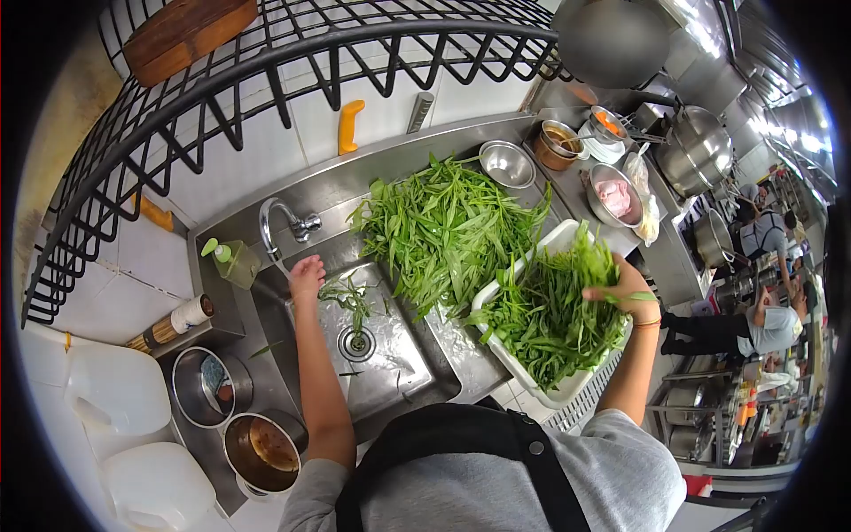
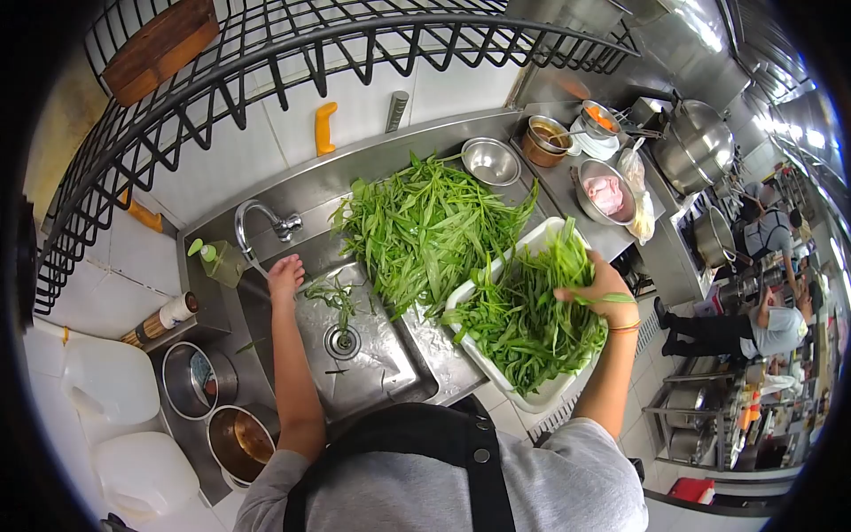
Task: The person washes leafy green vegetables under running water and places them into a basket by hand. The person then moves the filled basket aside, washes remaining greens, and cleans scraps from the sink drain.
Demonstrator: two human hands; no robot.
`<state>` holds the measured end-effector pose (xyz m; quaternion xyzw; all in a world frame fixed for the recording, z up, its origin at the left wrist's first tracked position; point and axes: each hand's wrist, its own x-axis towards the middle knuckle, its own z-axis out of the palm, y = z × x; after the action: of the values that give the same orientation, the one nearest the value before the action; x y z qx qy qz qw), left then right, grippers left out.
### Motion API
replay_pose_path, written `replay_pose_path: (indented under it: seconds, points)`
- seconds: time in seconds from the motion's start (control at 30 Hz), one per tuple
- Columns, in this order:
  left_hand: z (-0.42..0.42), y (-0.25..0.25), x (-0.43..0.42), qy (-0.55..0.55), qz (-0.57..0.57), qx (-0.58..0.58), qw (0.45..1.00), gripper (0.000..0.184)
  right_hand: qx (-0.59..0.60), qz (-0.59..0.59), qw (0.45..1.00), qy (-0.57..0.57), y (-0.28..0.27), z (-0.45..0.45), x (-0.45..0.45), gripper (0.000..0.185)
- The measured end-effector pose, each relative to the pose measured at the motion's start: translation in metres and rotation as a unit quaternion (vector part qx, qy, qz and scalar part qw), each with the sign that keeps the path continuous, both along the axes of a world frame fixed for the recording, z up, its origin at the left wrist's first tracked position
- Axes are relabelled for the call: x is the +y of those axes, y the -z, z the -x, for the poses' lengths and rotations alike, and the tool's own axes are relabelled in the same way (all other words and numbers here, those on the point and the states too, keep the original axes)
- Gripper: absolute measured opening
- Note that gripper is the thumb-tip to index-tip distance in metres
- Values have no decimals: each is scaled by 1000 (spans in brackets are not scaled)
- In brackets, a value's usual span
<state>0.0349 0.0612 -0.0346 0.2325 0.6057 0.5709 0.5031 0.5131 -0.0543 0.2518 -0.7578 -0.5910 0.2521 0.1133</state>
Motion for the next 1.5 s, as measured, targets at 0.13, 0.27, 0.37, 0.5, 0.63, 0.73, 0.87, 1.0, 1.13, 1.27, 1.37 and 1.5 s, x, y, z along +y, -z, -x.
replay_pose_path:
  seconds: [0.13,0.27,0.37,0.5,0.63,0.73,0.87,1.0,1.13,1.27,1.37,1.5]
  points:
    - [-24,7,16,61,-21,97,993,16,-232,-40,972,11,-9,-23,16,92]
    - [-69,15,29,85,-75,176,978,17,-177,-122,974,-64,14,18,103,66]
    - [-115,-3,29,97,-89,268,954,34,-40,19,997,-59,93,44,201,85]
    - [-147,-27,16,94,-97,421,897,67,-15,10,988,154,215,74,248,114]
    - [-151,-22,24,122,-111,435,885,83,42,7,987,158,241,74,247,96]
    - [-158,-16,33,154,-105,412,892,86,65,-94,988,105,216,48,247,68]
    - [-183,-18,43,213,-100,378,896,90,228,-293,926,73,165,16,235,53]
    - [-194,-14,50,297,-92,425,850,94,334,-364,868,42,99,31,212,49]
    - [-163,-31,45,304,-88,435,843,86,382,-411,827,18,38,48,191,45]
    - [-127,-42,22,165,-93,428,884,69,453,-434,778,-33,-30,75,160,36]
    - [-106,-34,3,120,-62,345,929,64,543,-409,732,-33,-50,109,150,27]
    - [-92,-36,-44,141,21,-183,973,74,586,-418,694,-22,12,178,160,28]
